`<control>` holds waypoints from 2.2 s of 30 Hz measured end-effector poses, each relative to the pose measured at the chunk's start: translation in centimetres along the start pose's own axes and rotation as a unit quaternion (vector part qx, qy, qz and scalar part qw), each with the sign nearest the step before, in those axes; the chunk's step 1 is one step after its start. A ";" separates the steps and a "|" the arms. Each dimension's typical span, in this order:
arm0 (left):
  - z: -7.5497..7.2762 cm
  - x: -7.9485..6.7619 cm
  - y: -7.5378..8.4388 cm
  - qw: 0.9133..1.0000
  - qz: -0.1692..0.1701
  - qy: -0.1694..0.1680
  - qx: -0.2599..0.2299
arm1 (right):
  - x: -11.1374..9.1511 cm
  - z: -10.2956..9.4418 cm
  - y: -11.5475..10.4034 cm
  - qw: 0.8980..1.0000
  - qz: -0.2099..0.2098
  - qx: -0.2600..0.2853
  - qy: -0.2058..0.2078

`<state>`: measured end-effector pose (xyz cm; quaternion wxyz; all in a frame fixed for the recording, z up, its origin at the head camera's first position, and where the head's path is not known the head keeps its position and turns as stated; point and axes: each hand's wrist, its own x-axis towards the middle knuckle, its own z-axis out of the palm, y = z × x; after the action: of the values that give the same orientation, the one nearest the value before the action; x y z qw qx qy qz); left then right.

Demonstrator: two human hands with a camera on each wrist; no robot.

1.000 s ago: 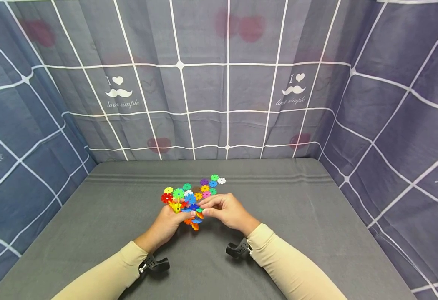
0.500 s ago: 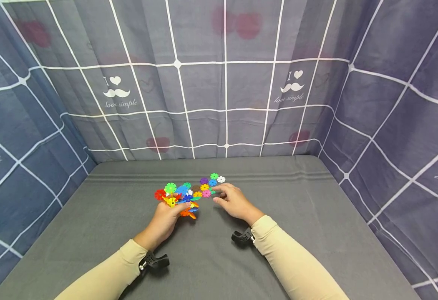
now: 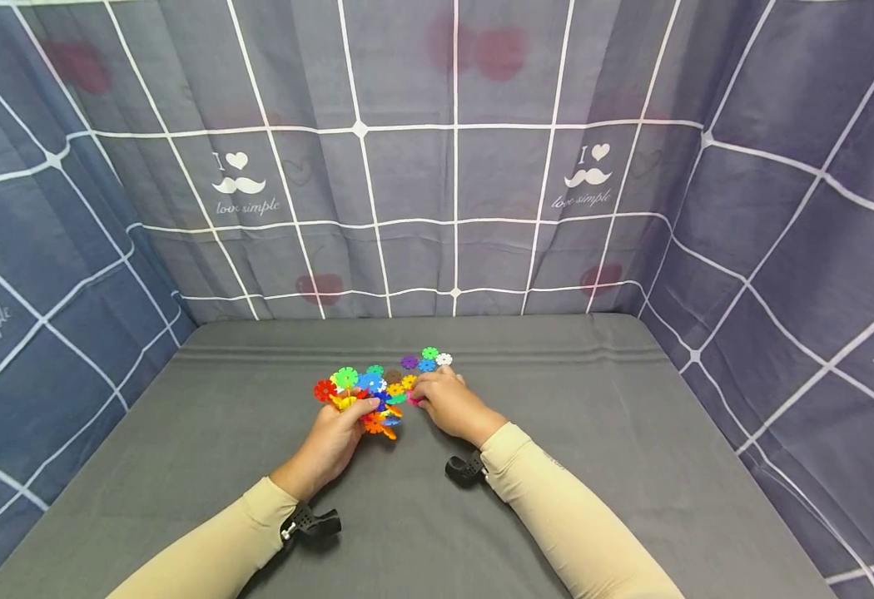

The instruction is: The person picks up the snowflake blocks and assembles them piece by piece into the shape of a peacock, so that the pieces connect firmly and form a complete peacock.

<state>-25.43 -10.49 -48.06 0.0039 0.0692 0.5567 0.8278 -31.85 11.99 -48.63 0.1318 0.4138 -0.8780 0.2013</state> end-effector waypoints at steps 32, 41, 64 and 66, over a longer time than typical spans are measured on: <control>-0.3 -0.7 0.0 0.995 -0.012 -0.060 0.081 | -1.1 -5.5 -2.1 0.917 0.055 0.394 -0.031; -0.3 -1.1 0.1 0.985 0.004 -0.052 0.162 | -0.8 -5.5 -2.9 0.894 0.032 0.447 0.009; -0.2 -1.1 0.3 0.963 0.100 -0.063 0.244 | -0.7 -4.8 -4.6 0.888 0.064 0.455 0.017; -0.2 -1.0 0.3 0.959 0.111 -0.069 0.250 | -0.7 -4.8 -4.7 0.886 0.069 0.457 0.017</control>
<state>-24.40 -10.88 -48.00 -0.0669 0.1862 0.7331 0.6507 -27.44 11.93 -43.51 -0.0716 0.3629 -0.7127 0.5960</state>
